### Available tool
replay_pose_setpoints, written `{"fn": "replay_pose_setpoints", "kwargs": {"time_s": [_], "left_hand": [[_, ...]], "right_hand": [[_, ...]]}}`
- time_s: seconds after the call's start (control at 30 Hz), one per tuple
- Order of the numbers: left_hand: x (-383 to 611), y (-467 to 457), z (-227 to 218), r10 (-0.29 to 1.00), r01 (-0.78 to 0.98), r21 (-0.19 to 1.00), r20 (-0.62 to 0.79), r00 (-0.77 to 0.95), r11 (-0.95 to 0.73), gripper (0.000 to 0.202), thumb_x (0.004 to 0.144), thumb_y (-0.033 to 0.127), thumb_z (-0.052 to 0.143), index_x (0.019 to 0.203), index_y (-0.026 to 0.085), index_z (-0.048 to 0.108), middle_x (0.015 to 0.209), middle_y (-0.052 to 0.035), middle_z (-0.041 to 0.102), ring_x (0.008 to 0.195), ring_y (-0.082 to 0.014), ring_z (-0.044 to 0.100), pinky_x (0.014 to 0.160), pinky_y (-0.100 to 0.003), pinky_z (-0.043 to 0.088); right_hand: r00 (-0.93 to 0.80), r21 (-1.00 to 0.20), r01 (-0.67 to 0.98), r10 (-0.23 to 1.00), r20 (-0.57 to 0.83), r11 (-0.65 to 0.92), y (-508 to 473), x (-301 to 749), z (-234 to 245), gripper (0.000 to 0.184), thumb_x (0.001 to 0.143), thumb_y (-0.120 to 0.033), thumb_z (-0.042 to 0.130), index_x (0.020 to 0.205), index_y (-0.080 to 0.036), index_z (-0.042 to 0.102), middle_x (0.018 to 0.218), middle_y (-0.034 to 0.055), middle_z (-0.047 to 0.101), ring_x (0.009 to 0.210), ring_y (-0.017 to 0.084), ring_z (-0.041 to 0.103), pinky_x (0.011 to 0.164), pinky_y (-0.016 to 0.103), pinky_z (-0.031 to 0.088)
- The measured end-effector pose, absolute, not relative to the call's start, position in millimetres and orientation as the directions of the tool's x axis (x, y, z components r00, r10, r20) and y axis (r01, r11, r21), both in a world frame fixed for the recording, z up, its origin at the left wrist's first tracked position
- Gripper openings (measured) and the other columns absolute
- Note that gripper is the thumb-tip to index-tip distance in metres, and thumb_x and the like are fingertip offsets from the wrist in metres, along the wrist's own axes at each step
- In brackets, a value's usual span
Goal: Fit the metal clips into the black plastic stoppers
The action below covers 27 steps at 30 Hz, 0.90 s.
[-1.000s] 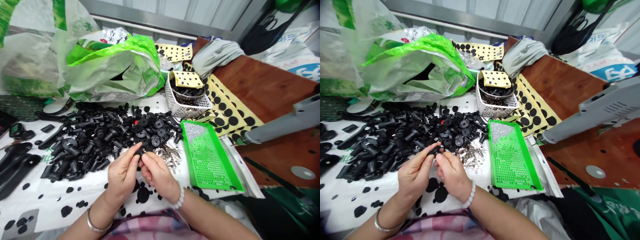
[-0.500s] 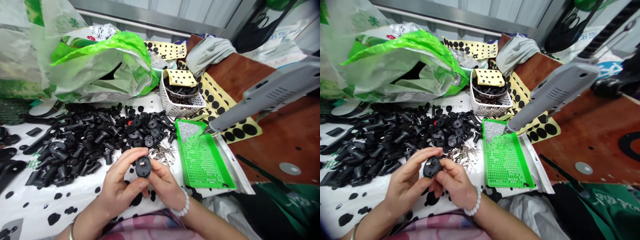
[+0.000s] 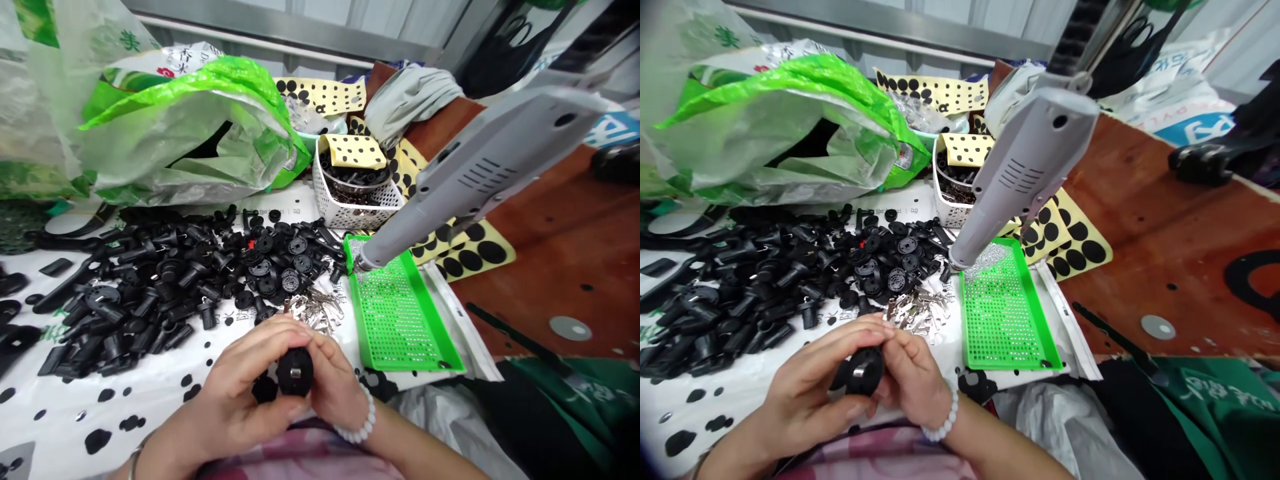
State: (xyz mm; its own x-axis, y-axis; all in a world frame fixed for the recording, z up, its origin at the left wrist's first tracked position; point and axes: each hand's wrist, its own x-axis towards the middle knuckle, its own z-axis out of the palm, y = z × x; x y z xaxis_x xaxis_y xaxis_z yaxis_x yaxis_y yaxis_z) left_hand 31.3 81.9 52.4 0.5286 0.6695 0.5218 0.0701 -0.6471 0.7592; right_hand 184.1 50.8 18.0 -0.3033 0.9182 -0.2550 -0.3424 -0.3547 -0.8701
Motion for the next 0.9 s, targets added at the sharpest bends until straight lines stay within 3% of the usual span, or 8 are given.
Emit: {"fn": "replay_pose_setpoints", "kwargs": {"time_s": [0.17, 0.4, 0.5, 0.6, 0.67, 0.77, 0.9], "left_hand": [[33, 79, 52, 0.637, 0.056, 0.741, 0.533, 0.557, -0.669, 0.054, 0.077, 0.022, 0.064, 0.128, 0.021, 0.045, 0.120, -0.0116, 0.058, 0.113, -0.0283, 0.052, 0.104, -0.047, 0.037], [20, 69, 55, 0.726, 0.102, 0.849, 0.373, 0.578, -0.518, 0.055, 0.080, 0.017, 0.055, 0.132, 0.023, 0.041, 0.131, -0.0120, 0.050, 0.122, -0.0297, 0.045, 0.098, -0.043, 0.044], [21, 67, 59, 0.741, 0.105, 0.858, 0.365, 0.564, -0.503, 0.053, 0.080, 0.018, 0.055, 0.132, 0.024, 0.043, 0.131, -0.0115, 0.051, 0.122, -0.0295, 0.045, 0.099, -0.043, 0.043], [30, 69, 65, 0.758, 0.028, 0.879, 0.395, 0.520, -0.477, 0.049, 0.081, 0.024, 0.056, 0.130, 0.023, 0.046, 0.127, -0.0115, 0.055, 0.119, -0.0292, 0.049, 0.098, -0.043, 0.044], [39, 71, 67, 0.779, -0.027, 0.882, 0.430, 0.457, -0.471, 0.039, 0.083, 0.023, 0.055, 0.121, 0.021, 0.054, 0.117, -0.0118, 0.062, 0.110, -0.0267, 0.056, 0.094, -0.041, 0.047], [51, 73, 69, 0.829, -0.061, 0.881, 0.463, 0.313, -0.469, 0.020, 0.086, 0.016, 0.047, 0.090, 0.017, 0.067, 0.090, -0.0108, 0.070, 0.089, -0.0210, 0.065, 0.082, -0.035, 0.054], [59, 73, 67, 0.866, -0.113, 0.889, 0.459, 0.201, -0.445, 0.027, 0.087, 0.020, 0.045, 0.069, 0.015, 0.065, 0.071, -0.0109, 0.071, 0.077, -0.0205, 0.068, 0.074, -0.034, 0.057]], "right_hand": [[-0.321, -0.820, -0.437, 0.916, -0.240, -0.368, 53, 180, 15, 0.045, 0.075, -0.065, 0.054, 0.082, -0.021, 0.062, 0.054, -0.0020, 0.053, 0.040, 0.010, 0.043, 0.041, 0.023, 0.038], [-0.429, -0.755, -0.538, 0.893, -0.138, -0.375, 49, 186, 21, 0.042, 0.072, -0.055, 0.065, 0.095, -0.020, 0.062, 0.066, 0.0000, 0.059, 0.047, 0.009, 0.052, 0.046, 0.021, 0.044], [-0.397, -0.826, -0.471, 0.910, -0.115, -0.310, 46, 192, 23, 0.029, 0.078, -0.042, 0.065, 0.096, -0.021, 0.062, 0.066, 0.0005, 0.062, 0.049, 0.010, 0.055, 0.048, 0.021, 0.045], [-0.338, -0.940, -0.287, 0.938, -0.082, -0.185, 46, 197, 25, 0.023, 0.084, -0.037, 0.059, 0.101, -0.022, 0.062, 0.066, 0.0019, 0.063, 0.056, 0.014, 0.057, 0.055, 0.024, 0.049], [-0.300, -0.987, -0.155, 0.954, 0.000, -0.049, 47, 198, 27, 0.019, 0.086, -0.033, 0.056, 0.101, -0.025, 0.064, 0.076, 0.0042, 0.066, 0.067, 0.017, 0.061, 0.065, 0.028, 0.051], [-0.242, -0.997, -0.030, 0.967, 0.083, 0.078, 48, 195, 28, 0.021, 0.086, -0.034, 0.055, 0.103, -0.028, 0.066, 0.095, 0.0071, 0.068, 0.089, 0.024, 0.062, 0.081, 0.034, 0.049], [-0.164, -0.998, -0.036, 0.985, -0.046, -0.052, 43, 187, 24, 0.033, 0.081, -0.053, 0.054, 0.099, -0.029, 0.068, 0.093, 0.0092, 0.066, 0.089, 0.028, 0.060, 0.080, 0.038, 0.050]]}}
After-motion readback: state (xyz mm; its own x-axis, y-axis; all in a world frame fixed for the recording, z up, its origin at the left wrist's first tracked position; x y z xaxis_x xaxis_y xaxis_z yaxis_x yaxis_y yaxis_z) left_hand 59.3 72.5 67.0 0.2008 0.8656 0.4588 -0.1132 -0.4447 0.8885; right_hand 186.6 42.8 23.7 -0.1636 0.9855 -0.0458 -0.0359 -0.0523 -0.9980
